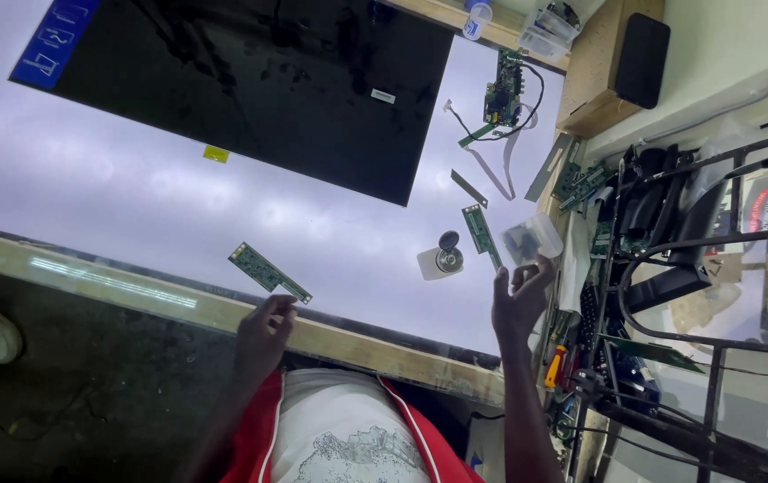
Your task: The person retrieves a cotton swab and a small bottle of liquid from a shelf. They dip the swab into the liquid and use it to clean the gold contacts on two separate green circuit boards placed on a workbench.
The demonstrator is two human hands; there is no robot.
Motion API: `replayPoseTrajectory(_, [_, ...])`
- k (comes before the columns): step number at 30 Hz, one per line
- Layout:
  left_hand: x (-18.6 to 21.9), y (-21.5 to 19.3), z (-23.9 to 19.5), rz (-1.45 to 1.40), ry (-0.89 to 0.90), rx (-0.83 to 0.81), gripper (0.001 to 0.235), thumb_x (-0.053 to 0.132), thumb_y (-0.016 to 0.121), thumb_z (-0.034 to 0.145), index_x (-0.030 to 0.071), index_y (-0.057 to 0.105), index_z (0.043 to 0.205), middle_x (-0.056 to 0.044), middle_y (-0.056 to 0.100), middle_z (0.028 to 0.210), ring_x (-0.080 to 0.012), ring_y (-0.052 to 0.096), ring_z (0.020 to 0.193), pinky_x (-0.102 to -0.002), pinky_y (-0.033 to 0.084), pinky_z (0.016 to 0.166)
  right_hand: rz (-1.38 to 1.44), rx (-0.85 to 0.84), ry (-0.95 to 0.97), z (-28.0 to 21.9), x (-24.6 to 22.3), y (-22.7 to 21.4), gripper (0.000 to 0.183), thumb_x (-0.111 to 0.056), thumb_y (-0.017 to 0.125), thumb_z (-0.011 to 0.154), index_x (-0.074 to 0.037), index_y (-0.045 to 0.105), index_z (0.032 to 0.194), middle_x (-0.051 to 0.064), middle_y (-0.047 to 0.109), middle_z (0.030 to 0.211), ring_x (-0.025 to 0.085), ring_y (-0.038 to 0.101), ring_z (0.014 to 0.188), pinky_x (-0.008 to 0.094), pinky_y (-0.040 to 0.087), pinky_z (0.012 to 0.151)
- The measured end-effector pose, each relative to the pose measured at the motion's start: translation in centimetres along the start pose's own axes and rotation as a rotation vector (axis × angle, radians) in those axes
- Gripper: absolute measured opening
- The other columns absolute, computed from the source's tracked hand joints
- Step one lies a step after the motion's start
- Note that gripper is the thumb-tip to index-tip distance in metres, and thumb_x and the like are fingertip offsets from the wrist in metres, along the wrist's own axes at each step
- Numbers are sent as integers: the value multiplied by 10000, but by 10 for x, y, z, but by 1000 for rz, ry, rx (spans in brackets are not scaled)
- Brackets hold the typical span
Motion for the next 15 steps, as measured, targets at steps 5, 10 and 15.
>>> replayPoseTrajectory(5, [-18, -35, 5, 329, 247, 356, 215, 111, 603, 919, 147, 677, 1117, -65, 683, 1018, -295, 657, 1037, -429, 510, 887, 270, -178, -220, -22, -62, -6, 332, -68, 433, 885, -162, 701, 1056, -7, 547, 865, 196, 632, 827, 322, 504, 762])
replayPoseTrajectory(10, [-21, -49, 28, 563, 381, 480, 448, 207, 607, 912, 63, 550, 1331, -166, 566, 1341, -402, 488, 1313, -564, 344, 1080, 218, -166, -266, -32, -74, -5, 342, -76, 548, 951, -160, 699, 1245, 84, 615, 728, 256, 657, 696, 370, 517, 685])
replayPoseTrajectory(15, [-31, -46, 38, 618, 303, 426, 526, 289, 627, 901, 89, 516, 1375, -158, 523, 1429, -375, 420, 1397, -610, 240, 1138, 73, -235, -191, -33, -72, 6, 299, -137, 438, 952, -191, 533, 1230, 44, 662, 784, 298, 674, 738, 449, 525, 713])
Point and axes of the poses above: each hand's wrist, its own z-axis towards the middle knuckle, its own y-axis out of the palm, x = y × z, the point moved 3 cm from there along z, towards the middle knuckle
